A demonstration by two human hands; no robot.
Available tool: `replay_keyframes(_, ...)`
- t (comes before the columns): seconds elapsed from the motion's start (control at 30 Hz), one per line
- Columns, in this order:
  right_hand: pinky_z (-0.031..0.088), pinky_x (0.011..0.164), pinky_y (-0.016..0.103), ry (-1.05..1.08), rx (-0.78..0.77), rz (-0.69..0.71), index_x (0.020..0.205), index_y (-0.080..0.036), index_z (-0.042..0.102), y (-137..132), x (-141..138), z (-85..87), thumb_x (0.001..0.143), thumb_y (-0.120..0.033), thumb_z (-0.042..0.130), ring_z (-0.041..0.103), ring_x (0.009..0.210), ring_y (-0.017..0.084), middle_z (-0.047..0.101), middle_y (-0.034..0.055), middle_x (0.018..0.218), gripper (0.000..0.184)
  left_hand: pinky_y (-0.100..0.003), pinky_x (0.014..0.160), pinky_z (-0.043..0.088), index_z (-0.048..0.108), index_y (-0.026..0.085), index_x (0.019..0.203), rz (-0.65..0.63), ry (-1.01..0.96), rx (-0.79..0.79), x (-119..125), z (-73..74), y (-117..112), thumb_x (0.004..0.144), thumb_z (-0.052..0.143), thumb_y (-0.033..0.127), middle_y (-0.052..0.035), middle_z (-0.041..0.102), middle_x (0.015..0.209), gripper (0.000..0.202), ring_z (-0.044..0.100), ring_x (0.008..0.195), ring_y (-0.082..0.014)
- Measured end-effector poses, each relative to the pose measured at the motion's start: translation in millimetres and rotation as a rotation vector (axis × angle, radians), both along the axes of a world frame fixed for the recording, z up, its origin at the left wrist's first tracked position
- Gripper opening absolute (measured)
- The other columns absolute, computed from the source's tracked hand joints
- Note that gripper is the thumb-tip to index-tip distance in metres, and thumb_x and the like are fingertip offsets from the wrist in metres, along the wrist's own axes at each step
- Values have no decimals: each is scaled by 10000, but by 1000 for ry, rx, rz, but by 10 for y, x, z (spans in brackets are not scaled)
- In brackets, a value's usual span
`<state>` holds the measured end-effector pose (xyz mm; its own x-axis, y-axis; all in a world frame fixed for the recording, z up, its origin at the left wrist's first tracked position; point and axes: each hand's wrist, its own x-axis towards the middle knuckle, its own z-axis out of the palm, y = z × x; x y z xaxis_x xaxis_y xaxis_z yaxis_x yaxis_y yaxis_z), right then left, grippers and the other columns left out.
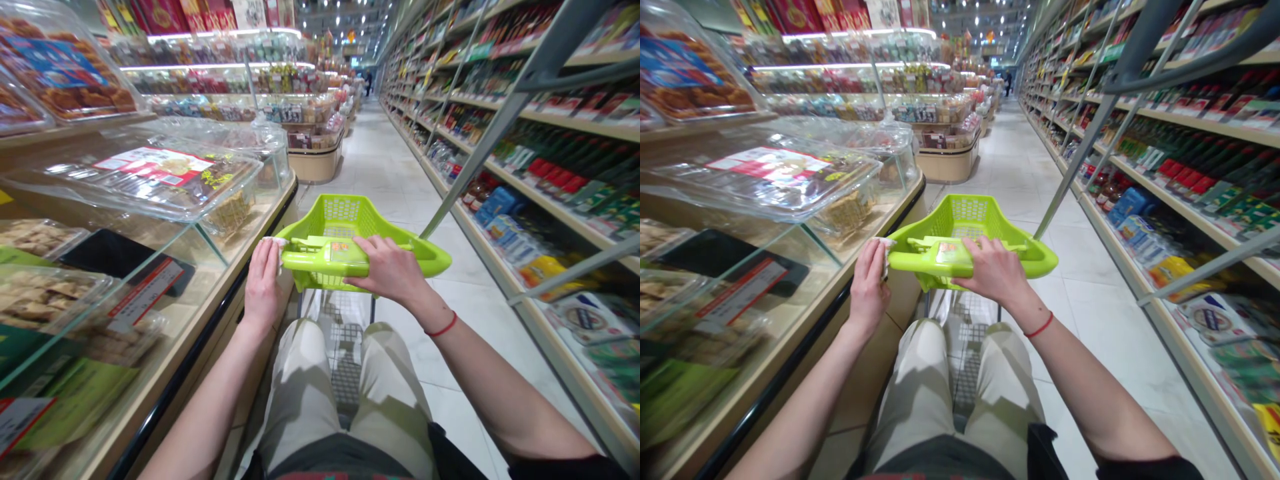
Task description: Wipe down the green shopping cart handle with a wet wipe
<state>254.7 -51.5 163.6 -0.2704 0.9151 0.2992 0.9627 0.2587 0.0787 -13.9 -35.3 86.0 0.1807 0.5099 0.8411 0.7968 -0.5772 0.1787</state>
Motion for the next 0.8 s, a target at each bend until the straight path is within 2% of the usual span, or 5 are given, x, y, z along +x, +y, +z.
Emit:
replay_keyframes(0.2,431,732,339,-7,-5,-3,1392,-222,493,-14,-19,20,792,-702,593,576,1014,292,629,144,1212,776,-431,1194,355,473,219,1441,-42,-105,-155,-140,146,233,734,387,-50,-90,513,1471,762,452,1392,-224)
replay_keyframes(0.37,429,724,335,-13,-3,-14,1397,-221,485,-18,-21,16,787,-704,599,575,1012,291,628,144,1216,787,-441,1183,364,510,204,1404,-58,-224,-195,-163,100,380,731,431,-21,-94,569,1417,714,499,1354,-232)
replay_keyframes(0.57,424,696,330,-6,4,-9,1383,-236,496,-22,-6,8,782,-701,607,581,999,283,637,126,1199,769,-431,1218,301,316,228,1532,17,-227,-96,130,-3,35,772,395,-47,-93,343,1591,812,321,1474,-235)
replay_keyframes(0.67,425,696,333,-3,2,-7,1388,-239,492,-17,-1,7,782,-698,606,582,999,283,639,123,1201,768,-507,1228,253,224,238,1563,7,-142,-41,277,-43,-168,799,352,-62,-85,236,1638,831,198,1517,-266)
replay_keyframes(0.8,430,717,341,0,11,28,1388,-217,495,-6,12,-2,790,-695,594,583,1004,283,646,124,1195,772,-537,1225,256,231,226,1561,-8,-35,-37,256,-13,-200,790,328,-80,-102,275,1622,835,209,1513,-279)
